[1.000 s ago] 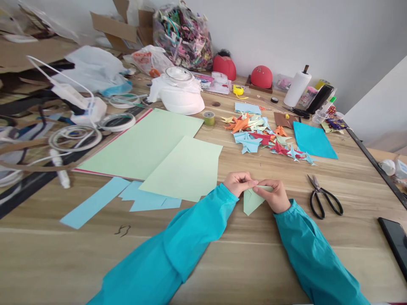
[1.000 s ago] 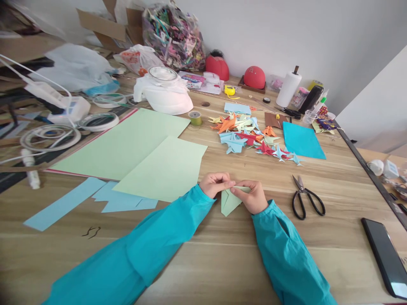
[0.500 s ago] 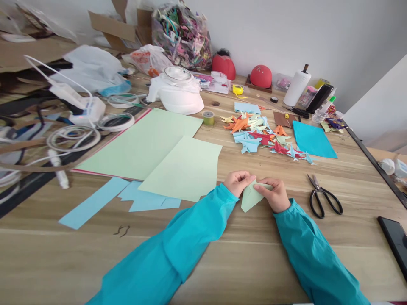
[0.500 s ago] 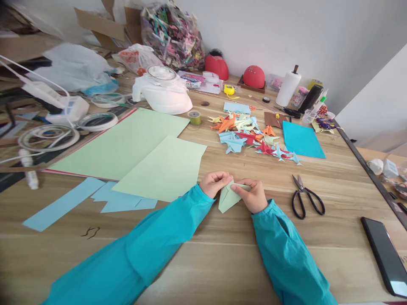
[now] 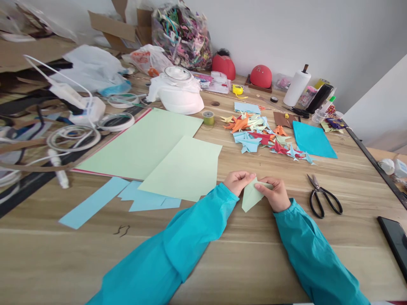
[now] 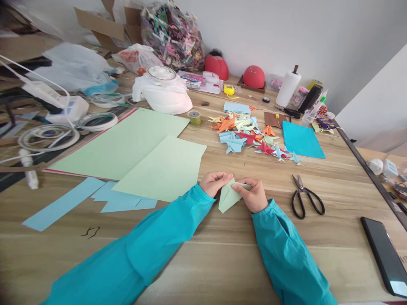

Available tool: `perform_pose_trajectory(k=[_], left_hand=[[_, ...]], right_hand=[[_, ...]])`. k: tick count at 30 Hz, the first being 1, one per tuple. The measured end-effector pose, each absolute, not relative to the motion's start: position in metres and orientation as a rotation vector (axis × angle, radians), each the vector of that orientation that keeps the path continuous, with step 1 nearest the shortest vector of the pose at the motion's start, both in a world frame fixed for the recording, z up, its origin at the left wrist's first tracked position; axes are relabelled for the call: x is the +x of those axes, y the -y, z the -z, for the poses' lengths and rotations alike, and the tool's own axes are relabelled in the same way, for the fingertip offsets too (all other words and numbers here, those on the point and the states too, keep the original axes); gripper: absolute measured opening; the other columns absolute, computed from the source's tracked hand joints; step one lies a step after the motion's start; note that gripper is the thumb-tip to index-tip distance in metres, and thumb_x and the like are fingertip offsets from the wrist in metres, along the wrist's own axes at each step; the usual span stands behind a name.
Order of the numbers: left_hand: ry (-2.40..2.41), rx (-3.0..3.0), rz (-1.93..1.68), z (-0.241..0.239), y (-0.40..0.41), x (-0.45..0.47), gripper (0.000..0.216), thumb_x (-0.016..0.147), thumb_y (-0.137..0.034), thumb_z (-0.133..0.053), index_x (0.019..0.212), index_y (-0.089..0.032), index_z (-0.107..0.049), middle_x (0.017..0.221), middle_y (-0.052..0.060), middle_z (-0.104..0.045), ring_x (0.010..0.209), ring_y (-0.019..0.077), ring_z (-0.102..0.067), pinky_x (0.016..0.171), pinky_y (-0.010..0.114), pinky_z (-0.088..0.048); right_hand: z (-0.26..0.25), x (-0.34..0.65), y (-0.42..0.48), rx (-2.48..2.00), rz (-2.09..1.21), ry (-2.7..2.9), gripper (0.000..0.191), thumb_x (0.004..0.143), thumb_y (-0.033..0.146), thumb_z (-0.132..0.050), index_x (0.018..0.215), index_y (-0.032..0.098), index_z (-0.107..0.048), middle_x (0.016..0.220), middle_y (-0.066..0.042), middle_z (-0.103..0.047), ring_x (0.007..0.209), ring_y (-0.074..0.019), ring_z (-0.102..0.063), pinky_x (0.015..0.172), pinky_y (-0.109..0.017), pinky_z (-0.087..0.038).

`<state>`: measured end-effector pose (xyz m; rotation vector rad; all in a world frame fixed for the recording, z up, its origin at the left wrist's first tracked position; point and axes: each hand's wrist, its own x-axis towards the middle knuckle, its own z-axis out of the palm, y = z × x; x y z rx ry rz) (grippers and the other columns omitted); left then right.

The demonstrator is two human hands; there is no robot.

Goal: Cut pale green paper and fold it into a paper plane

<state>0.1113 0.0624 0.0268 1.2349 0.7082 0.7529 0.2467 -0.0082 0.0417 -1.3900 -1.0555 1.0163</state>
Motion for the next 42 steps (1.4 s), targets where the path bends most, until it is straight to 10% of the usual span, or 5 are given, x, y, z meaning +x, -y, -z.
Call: perform_pose_trajectory(k=[42], left_hand=[[-0.701,1.343,-0.682,-0.0317,-0.0648,0.1096,0.046,0.057,-0.054,-0.072,0.046,-0.015,-0.051,0.048,-0.004,-0.041,0.05,0.0076,-0.034,0.048,0.023,-0.025]], right_hand=[[-0.0434,0.2467,0.0096,-1.298,-1.272,1.069,0.036,0.057,0.044,-0.078,0.05,0.015,-0.056,0.046,0.004,-0.048,0.045,-0.0065,-0.038,0.044,-0.021,-0.026]])
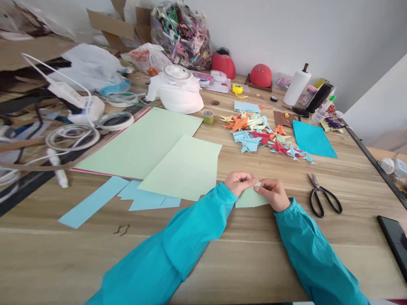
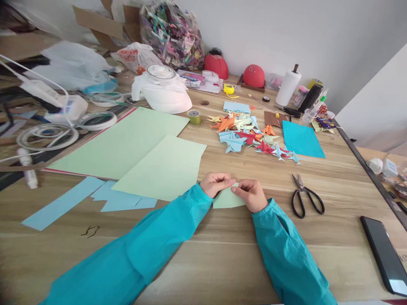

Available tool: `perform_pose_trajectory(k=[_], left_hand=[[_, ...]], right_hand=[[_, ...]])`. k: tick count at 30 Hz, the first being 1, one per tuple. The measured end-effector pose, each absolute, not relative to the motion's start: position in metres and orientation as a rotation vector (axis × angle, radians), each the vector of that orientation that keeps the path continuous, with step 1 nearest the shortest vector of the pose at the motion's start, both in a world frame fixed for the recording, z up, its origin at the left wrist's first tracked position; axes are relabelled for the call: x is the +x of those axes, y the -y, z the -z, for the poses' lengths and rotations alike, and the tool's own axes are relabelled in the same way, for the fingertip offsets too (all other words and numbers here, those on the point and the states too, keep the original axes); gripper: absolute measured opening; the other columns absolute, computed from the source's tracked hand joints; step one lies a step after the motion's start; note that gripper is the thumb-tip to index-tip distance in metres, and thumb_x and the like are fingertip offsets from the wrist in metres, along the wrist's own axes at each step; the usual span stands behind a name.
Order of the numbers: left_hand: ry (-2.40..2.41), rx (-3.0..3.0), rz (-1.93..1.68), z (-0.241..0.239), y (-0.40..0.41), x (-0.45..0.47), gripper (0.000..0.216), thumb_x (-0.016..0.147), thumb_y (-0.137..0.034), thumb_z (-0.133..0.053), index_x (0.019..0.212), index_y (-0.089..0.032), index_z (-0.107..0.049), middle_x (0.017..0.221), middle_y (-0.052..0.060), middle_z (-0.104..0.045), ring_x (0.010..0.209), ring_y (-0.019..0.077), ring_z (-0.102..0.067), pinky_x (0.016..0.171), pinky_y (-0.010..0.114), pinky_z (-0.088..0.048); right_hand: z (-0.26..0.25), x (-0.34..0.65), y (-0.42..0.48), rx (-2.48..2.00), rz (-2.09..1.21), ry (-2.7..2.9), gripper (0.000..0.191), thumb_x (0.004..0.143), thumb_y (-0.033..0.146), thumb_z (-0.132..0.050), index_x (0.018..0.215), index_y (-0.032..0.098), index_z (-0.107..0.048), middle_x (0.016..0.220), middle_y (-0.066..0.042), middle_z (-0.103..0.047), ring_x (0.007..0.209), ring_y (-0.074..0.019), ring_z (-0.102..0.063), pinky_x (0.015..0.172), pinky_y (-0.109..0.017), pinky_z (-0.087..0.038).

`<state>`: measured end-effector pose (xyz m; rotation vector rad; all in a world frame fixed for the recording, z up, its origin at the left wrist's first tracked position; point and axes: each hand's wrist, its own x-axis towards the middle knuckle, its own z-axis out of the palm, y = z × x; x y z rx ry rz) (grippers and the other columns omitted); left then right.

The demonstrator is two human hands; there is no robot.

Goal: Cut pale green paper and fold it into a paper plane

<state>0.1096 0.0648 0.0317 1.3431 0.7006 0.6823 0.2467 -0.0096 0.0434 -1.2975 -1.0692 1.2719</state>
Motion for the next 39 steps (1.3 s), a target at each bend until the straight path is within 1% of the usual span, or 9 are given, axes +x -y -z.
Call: perform_pose_trajectory(k=[5,8,12,14,20,25,30,36,39], left_hand=[[-0.706,1.276,-0.613,-0.033,-0.066,0.11,0.046,0.055,-0.055,-0.072,0.047,-0.015,-0.051,0.047,-0.004,-0.041,0.048,0.0074,-0.033,0.046,0.023,-0.024],[-0.735,1.271,-0.623,-0.033,-0.065,0.11,0.046,0.054,-0.056,-0.073,0.049,-0.015,-0.053,0.048,-0.004,-0.044,0.049,0.0076,-0.035,0.046,0.022,-0.026],[-0.78,1.295,-0.679,-0.029,-0.063,0.111,0.046,0.063,-0.059,-0.066,0.054,-0.015,-0.056,0.05,-0.004,-0.043,0.05,0.0081,-0.036,0.047,0.023,-0.027],[-0.793,1.284,-0.693,-0.027,-0.063,0.112,0.046,0.065,-0.06,-0.064,0.055,-0.015,-0.056,0.05,-0.004,-0.042,0.05,0.0084,-0.036,0.047,0.023,-0.027],[-0.794,1.348,-0.738,-0.027,-0.062,0.114,0.044,0.061,-0.057,-0.068,0.054,-0.015,-0.055,0.05,-0.004,-0.044,0.051,0.0086,-0.036,0.048,0.023,-0.028],[-0.774,1.381,-0.743,-0.027,-0.06,0.115,0.041,0.059,-0.053,-0.071,0.056,-0.015,-0.056,0.049,-0.005,-0.043,0.05,0.0082,-0.035,0.047,0.023,-0.026],[-0.741,1.39,-0.773,-0.022,-0.061,0.115,0.037,0.061,-0.05,-0.071,0.057,-0.015,-0.059,0.051,-0.004,-0.045,0.051,0.0084,-0.037,0.048,0.023,-0.028],[-0.763,1.334,-0.792,-0.022,-0.062,0.116,0.036,0.06,-0.048,-0.071,0.057,-0.015,-0.058,0.051,-0.004,-0.047,0.051,0.0084,-0.038,0.049,0.023,-0.029],[-0.783,1.316,-0.791,-0.023,-0.062,0.116,0.036,0.059,-0.048,-0.071,0.057,-0.015,-0.059,0.051,-0.004,-0.048,0.052,0.0086,-0.038,0.049,0.023,-0.029]], right_hand=[[-0.044,0.246,0.01,-1.286,-1.32,1.017,0.034,0.056,0.043,-0.077,0.051,0.015,-0.058,0.047,0.003,-0.052,0.044,-0.0075,-0.04,0.043,-0.022,-0.027],[-0.043,0.245,0.01,-1.281,-1.308,1.005,0.034,0.057,0.043,-0.077,0.052,0.015,-0.057,0.047,0.003,-0.051,0.043,-0.007,-0.039,0.043,-0.022,-0.026],[-0.04,0.245,0.01,-1.331,-1.241,0.99,0.037,0.056,0.044,-0.077,0.05,0.016,-0.053,0.044,0.005,-0.044,0.041,-0.0058,-0.034,0.042,-0.021,-0.023],[-0.04,0.246,0.009,-1.35,-1.215,0.976,0.039,0.057,0.045,-0.076,0.049,0.017,-0.051,0.043,0.006,-0.042,0.041,-0.0057,-0.033,0.041,-0.021,-0.022],[-0.038,0.247,0.009,-1.346,-1.221,0.96,0.034,0.058,0.047,-0.075,0.059,0.016,-0.06,0.049,0.003,-0.052,0.044,-0.0085,-0.042,0.043,-0.022,-0.03],[-0.039,0.246,0.008,-1.367,-1.199,0.972,0.032,0.057,0.043,-0.076,0.057,0.015,-0.06,0.048,0.003,-0.051,0.044,-0.008,-0.041,0.043,-0.021,-0.029],[-0.04,0.244,0.008,-1.346,-1.201,0.963,0.031,0.056,0.043,-0.076,0.057,0.016,-0.06,0.049,0.003,-0.052,0.045,-0.0087,-0.042,0.043,-0.022,-0.03],[-0.038,0.245,0.008,-1.33,-1.178,0.998,0.029,0.061,0.043,-0.072,0.061,0.016,-0.061,0.051,0.003,-0.052,0.046,-0.0088,-0.042,0.045,-0.022,-0.031],[-0.039,0.245,0.008,-1.335,-1.178,1.007,0.03,0.061,0.044,-0.072,0.061,0.016,-0.061,0.051,0.003,-0.051,0.046,-0.0088,-0.041,0.044,-0.022,-0.03]])
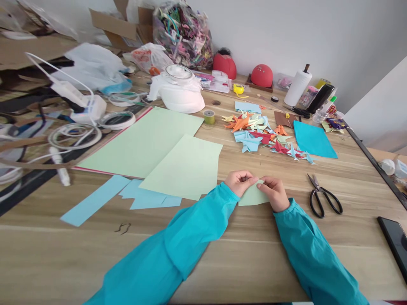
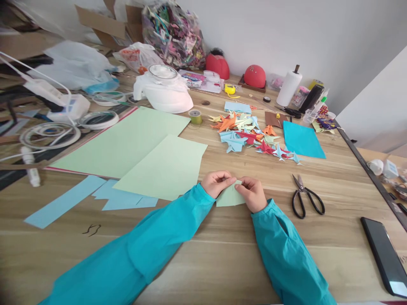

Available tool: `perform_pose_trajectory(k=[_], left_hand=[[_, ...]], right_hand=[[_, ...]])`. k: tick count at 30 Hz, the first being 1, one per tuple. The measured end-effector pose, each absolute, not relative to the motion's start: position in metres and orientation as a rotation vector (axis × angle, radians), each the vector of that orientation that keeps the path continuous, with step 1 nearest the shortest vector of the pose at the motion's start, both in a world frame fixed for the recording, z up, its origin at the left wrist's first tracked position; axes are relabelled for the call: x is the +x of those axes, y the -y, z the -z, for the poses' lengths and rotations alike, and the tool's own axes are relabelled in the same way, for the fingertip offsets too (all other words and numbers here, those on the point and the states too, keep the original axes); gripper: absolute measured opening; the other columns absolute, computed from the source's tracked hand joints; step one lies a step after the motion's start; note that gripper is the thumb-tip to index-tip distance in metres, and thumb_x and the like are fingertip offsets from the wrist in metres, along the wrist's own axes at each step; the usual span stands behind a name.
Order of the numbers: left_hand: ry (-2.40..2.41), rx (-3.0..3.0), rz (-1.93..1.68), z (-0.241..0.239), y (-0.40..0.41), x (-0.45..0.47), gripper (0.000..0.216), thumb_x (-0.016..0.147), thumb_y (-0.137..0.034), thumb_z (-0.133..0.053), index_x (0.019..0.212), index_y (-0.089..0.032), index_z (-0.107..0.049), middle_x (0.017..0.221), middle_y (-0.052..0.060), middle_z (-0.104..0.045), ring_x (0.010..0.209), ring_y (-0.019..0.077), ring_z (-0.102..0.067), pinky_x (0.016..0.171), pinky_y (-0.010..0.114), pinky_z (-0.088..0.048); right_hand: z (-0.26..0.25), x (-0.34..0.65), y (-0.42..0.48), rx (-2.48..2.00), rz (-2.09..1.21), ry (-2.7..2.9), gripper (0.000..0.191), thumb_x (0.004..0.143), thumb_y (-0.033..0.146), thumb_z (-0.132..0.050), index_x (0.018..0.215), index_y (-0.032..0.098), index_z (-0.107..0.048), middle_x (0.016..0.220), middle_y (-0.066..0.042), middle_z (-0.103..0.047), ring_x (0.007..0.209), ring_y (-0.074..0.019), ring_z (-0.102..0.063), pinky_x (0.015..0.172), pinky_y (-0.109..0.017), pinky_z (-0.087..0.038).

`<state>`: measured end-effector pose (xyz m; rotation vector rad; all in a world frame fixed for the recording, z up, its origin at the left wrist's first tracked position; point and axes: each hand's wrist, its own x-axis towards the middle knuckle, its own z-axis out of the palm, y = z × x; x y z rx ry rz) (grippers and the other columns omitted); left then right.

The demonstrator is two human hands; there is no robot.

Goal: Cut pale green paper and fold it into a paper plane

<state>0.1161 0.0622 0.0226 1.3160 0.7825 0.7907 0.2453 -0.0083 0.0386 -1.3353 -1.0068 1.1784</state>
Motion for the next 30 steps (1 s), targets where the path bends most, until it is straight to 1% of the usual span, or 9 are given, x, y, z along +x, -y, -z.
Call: perform_pose_trajectory(k=[4,11,13,16,18,23,26,30], left_hand=[[-0.798,1.276,-0.796,-0.023,-0.062,0.116,0.036,0.057,-0.049,-0.072,0.056,-0.014,-0.059,0.052,-0.003,-0.05,0.053,0.0089,-0.04,0.051,0.023,-0.031],[-0.829,1.216,-0.82,-0.023,-0.064,0.116,0.038,0.053,-0.05,-0.075,0.055,-0.014,-0.061,0.051,-0.003,-0.051,0.052,0.0088,-0.041,0.051,0.023,-0.033],[-0.846,1.182,-0.832,-0.021,-0.065,0.116,0.039,0.051,-0.051,-0.076,0.055,-0.015,-0.061,0.05,-0.003,-0.052,0.051,0.0088,-0.042,0.05,0.023,-0.033],[-0.855,1.133,-0.847,-0.02,-0.066,0.116,0.039,0.051,-0.05,-0.077,0.055,-0.015,-0.062,0.051,-0.003,-0.054,0.052,0.0089,-0.044,0.05,0.023,-0.035],[-0.853,1.119,-0.864,-0.018,-0.067,0.115,0.038,0.053,-0.049,-0.077,0.056,-0.015,-0.062,0.051,-0.003,-0.055,0.052,0.0086,-0.045,0.05,0.022,-0.036],[-0.873,1.081,-0.873,-0.014,-0.07,0.116,0.041,0.049,-0.052,-0.078,0.054,-0.015,-0.062,0.051,-0.003,-0.056,0.05,0.0084,-0.045,0.048,0.022,-0.036],[-0.87,1.092,-0.867,-0.013,-0.071,0.116,0.042,0.051,-0.053,-0.077,0.057,-0.015,-0.063,0.053,-0.002,-0.057,0.051,0.0088,-0.047,0.049,0.022,-0.037],[-0.867,1.163,-0.826,-0.013,-0.071,0.115,0.042,0.05,-0.053,-0.077,0.06,-0.014,-0.066,0.054,-0.001,-0.058,0.053,0.0101,-0.048,0.049,0.023,-0.037]], right_hand=[[-0.039,0.245,0.008,-1.341,-1.188,0.996,0.032,0.059,0.046,-0.073,0.061,0.016,-0.059,0.05,0.003,-0.05,0.046,-0.0087,-0.041,0.044,-0.022,-0.03],[-0.035,0.247,0.008,-1.355,-1.169,1.022,0.031,0.063,0.045,-0.069,0.058,0.017,-0.056,0.048,0.005,-0.046,0.045,-0.0081,-0.037,0.044,-0.022,-0.027],[-0.035,0.248,0.008,-1.362,-1.147,1.032,0.028,0.064,0.043,-0.069,0.06,0.017,-0.058,0.051,0.003,-0.051,0.049,-0.0097,-0.041,0.047,-0.023,-0.031],[-0.035,0.249,0.008,-1.371,-1.083,1.054,0.024,0.063,0.04,-0.069,0.064,0.017,-0.064,0.062,0.0,-0.06,0.059,-0.0135,-0.049,0.055,-0.025,-0.038],[-0.035,0.249,0.008,-1.376,-1.067,1.054,0.023,0.062,0.039,-0.069,0.066,0.017,-0.066,0.066,-0.001,-0.063,0.062,-0.0144,-0.051,0.058,-0.026,-0.039],[-0.036,0.248,0.008,-1.385,-1.084,1.049,0.025,0.064,0.04,-0.07,0.062,0.016,-0.064,0.059,0.001,-0.058,0.056,-0.0119,-0.046,0.055,-0.025,-0.036],[-0.036,0.248,0.009,-1.402,-1.07,1.067,0.028,0.066,0.042,-0.068,0.058,0.016,-0.062,0.053,0.002,-0.053,0.052,-0.0103,-0.042,0.052,-0.024,-0.034],[-0.037,0.248,0.009,-1.406,-1.065,1.101,0.03,0.067,0.044,-0.068,0.058,0.016,-0.061,0.053,0.003,-0.052,0.052,-0.0099,-0.041,0.052,-0.023,-0.033]])
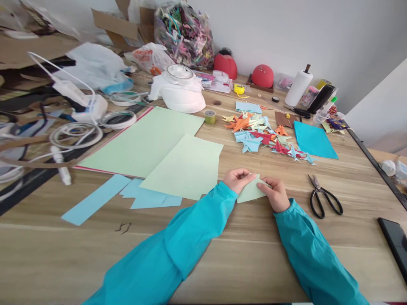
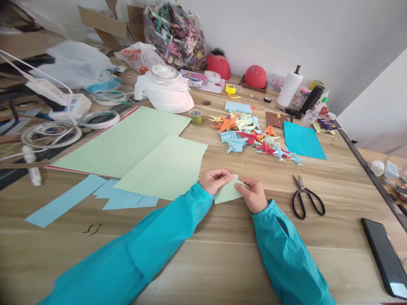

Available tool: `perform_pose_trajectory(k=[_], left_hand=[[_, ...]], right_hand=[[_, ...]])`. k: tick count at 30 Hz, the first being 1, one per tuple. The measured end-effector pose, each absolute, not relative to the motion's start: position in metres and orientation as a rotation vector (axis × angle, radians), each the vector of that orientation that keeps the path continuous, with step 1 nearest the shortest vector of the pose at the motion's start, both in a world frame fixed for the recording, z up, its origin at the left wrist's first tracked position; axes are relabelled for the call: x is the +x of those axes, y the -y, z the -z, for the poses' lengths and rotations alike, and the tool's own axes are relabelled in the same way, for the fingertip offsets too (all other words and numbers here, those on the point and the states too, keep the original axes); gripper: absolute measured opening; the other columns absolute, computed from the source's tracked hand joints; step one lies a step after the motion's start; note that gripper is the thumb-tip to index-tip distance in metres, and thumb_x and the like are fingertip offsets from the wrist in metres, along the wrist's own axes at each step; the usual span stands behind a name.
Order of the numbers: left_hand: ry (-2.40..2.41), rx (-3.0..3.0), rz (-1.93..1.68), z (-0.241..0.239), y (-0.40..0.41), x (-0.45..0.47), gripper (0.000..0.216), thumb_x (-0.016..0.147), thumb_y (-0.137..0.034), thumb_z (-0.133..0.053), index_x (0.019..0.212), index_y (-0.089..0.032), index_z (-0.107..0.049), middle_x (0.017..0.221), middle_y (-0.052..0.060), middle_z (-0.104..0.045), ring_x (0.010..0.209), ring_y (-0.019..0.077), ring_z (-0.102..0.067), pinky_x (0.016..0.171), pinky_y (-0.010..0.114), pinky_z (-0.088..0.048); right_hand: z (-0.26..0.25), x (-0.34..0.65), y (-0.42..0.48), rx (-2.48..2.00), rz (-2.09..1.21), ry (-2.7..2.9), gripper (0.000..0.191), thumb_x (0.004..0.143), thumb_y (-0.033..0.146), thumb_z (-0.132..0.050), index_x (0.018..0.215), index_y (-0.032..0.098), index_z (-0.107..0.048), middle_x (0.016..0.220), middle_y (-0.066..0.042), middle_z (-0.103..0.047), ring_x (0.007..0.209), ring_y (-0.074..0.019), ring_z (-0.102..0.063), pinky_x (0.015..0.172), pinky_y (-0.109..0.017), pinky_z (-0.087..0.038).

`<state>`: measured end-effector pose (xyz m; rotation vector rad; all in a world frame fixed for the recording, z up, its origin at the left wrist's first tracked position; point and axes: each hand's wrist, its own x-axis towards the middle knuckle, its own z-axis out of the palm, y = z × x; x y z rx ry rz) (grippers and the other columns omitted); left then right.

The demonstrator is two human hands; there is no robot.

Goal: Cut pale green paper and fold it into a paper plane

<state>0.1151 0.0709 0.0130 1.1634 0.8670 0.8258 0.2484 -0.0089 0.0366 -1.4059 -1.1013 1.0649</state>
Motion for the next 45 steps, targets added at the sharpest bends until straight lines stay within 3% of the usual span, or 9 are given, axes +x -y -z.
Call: perform_pose_trajectory(k=[9,18,28,40,45], left_hand=[[-0.9,1.149,-0.824,-0.024,-0.063,0.112,0.038,0.058,-0.052,-0.072,0.055,-0.015,-0.062,0.052,-0.002,-0.051,0.054,0.0104,-0.043,0.051,0.024,-0.033],[-0.891,1.143,-0.82,-0.021,-0.068,0.112,0.038,0.057,-0.053,-0.072,0.057,-0.015,-0.064,0.053,-0.002,-0.055,0.054,0.0108,-0.045,0.052,0.024,-0.034],[-0.695,1.45,-0.653,-0.032,-0.062,0.11,0.042,0.062,-0.054,-0.067,0.051,-0.015,-0.054,0.047,-0.005,-0.038,0.051,0.0088,-0.032,0.049,0.023,-0.025],[-0.609,1.41,-0.609,-0.034,-0.063,0.109,0.039,0.065,-0.051,-0.063,0.055,-0.015,-0.053,0.053,-0.004,-0.039,0.055,0.0101,-0.035,0.052,0.024,-0.026],[-0.644,1.365,-0.647,-0.034,-0.064,0.109,0.041,0.064,-0.053,-0.065,0.055,-0.015,-0.052,0.053,-0.004,-0.04,0.056,0.01,-0.035,0.052,0.024,-0.027]], right_hand=[[-0.039,0.245,0.01,-1.352,-1.202,1.031,0.033,0.061,0.048,-0.073,0.061,0.016,-0.064,0.054,0.001,-0.058,0.05,-0.0105,-0.044,0.05,-0.024,-0.035],[-0.038,0.248,0.01,-1.329,-1.221,1.039,0.025,0.06,0.04,-0.07,0.062,0.016,-0.065,0.056,0.001,-0.058,0.054,-0.0129,-0.048,0.054,-0.026,-0.037],[-0.039,0.246,0.011,-1.363,-1.208,1.051,0.029,0.067,0.042,-0.063,0.054,0.018,-0.054,0.045,0.006,-0.036,0.045,-0.0075,-0.027,0.044,-0.023,-0.021],[-0.033,0.249,0.009,-1.28,-1.301,0.951,0.015,0.064,0.031,-0.061,0.057,0.017,-0.06,0.045,0.005,-0.041,0.045,-0.008,-0.031,0.046,-0.024,-0.02],[-0.034,0.249,0.009,-1.302,-1.255,0.935,0.023,0.065,0.034,-0.063,0.052,0.017,-0.055,0.042,0.006,-0.035,0.042,-0.0065,-0.024,0.043,-0.024,-0.015]])
